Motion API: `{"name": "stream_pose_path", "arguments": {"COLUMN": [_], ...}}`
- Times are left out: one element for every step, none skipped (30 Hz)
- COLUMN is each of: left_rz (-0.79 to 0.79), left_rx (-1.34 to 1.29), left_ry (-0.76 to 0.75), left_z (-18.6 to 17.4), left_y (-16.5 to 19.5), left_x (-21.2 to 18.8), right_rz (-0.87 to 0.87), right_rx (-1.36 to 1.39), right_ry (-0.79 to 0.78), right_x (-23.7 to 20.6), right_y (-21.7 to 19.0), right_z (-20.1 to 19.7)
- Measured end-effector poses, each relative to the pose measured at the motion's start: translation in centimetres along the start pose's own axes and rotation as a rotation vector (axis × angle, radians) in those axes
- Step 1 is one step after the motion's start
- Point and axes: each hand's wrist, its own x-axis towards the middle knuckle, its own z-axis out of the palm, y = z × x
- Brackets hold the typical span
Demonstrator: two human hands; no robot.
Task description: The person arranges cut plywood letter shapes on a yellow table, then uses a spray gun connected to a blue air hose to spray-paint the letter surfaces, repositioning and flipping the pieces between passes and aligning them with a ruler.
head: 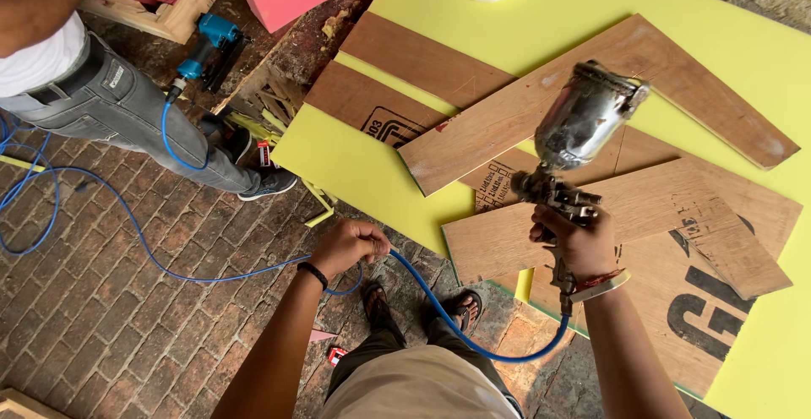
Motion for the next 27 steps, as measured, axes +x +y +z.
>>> {"name": "stream_pose_path", "arguments": {"left_rz": [-0.002, -0.002, -0.015, -0.027, -0.038, -0.019, -0.002, 0.013, 0.033, 0.053, 0.073, 0.086, 0.101, 0.114, 0.114, 0.116, 0.120, 0.102, 0.084, 0.068, 0.079, 0.089, 0.098, 0.100, 0.100, 0.095, 0.116], "left_rx": [-0.005, -0.009, 0.025, 0.060, 0.096, 0.071, 0.046, 0.021, -0.009, -0.040, -0.071, -0.054, -0.037, -0.021, 0.022, 0.066, 0.110, 0.106, 0.103, 0.101, 0.088, 0.074, 0.060, 0.080, 0.102, 0.125, 0.107], "left_ry": [0.015, 0.028, 0.040, 0.050, 0.061, 0.044, 0.026, 0.010, -0.030, -0.068, -0.105, -0.112, -0.119, -0.125, -0.077, -0.030, 0.017, 0.014, 0.011, 0.005, 0.000, -0.006, -0.012, -0.008, -0.005, -0.004, -0.028], "left_z": [-0.3, -0.6, -0.7, -0.7, -0.6, -0.3, 0.1, 0.6, 1.1, 1.5, 2.0, 2.3, 2.5, 2.6, 2.7, 2.6, 2.5, 2.7, 3.0, 3.4, 4.0, 4.6, 5.2, 5.7, 6.1, 6.4, 6.7], "left_y": [-0.2, -0.4, -0.5, -0.5, -0.5, -0.5, -0.4, -0.3, -0.2, -0.1, 0.1, 0.4, 0.6, 0.9, 1.2, 1.6, 1.9, 2.2, 2.5, 2.8, 3.2, 3.5, 3.9, 4.3, 4.6, 4.9, 5.2], "left_x": [-0.1, -0.1, -0.1, 0.0, 0.2, 0.4, 0.7, 0.9, 1.3, 1.6, 1.9, 2.3, 2.6, 2.9, 3.2, 3.4, 3.6, 3.6, 3.6, 3.6, 3.7, 3.8, 3.9, 4.1, 4.2, 4.3, 4.5], "right_rz": [-0.065, -0.131, -0.181, -0.231, -0.280, -0.299, -0.315, -0.331, -0.266, -0.202, -0.139, -0.143, -0.148, -0.153, -0.204, -0.256, -0.308, -0.332, -0.356, -0.380, -0.404, -0.429, -0.452, -0.490, -0.525, -0.556, -0.499], "right_rx": [-0.012, -0.024, -0.084, -0.143, -0.203, -0.229, -0.256, -0.283, -0.249, -0.216, -0.182, -0.136, -0.090, -0.046, -0.143, -0.240, -0.337, -0.316, -0.294, -0.273, -0.252, -0.231, -0.210, -0.138, -0.066, 0.006, 0.029], "right_ry": [0.055, 0.113, 0.162, 0.213, 0.265, 0.275, 0.286, 0.295, 0.275, 0.254, 0.232, 0.214, 0.197, 0.178, 0.250, 0.325, 0.402, 0.430, 0.458, 0.488, 0.526, 0.562, 0.598, 0.556, 0.513, 0.472, 0.479], "right_x": [0.1, 0.1, 0.1, 0.1, -0.1, -0.4, -0.9, -1.4, -1.9, -2.3, -2.5, -2.6, -2.6, -2.4, -2.0, -1.5, -0.9, -0.3, 0.3, 0.7, 1.0, 1.3, 1.5, 1.5, 1.3, 1.0, 0.3], "right_y": [-0.2, -0.6, -1.0, -1.5, -2.0, -2.5, -2.8, -3.1, -3.2, -3.2, -3.2, -3.2, -3.2, -3.3, -3.4, -3.8, -4.2, -4.8, -5.5, -6.1, -6.4, -6.8, -7.1, -7.3, -7.4, -7.2, -6.9], "right_z": [0.4, 0.6, 0.3, -0.1, -0.7, -1.5, -2.2, -2.8, -3.2, -3.5, -3.7, -3.7, -3.7, -3.7, -3.8, -4.1, -4.5, -5.2, -6.1, -6.9, -7.7, -8.6, -9.4, -10.2, -11.2, -11.9, -12.7]}}
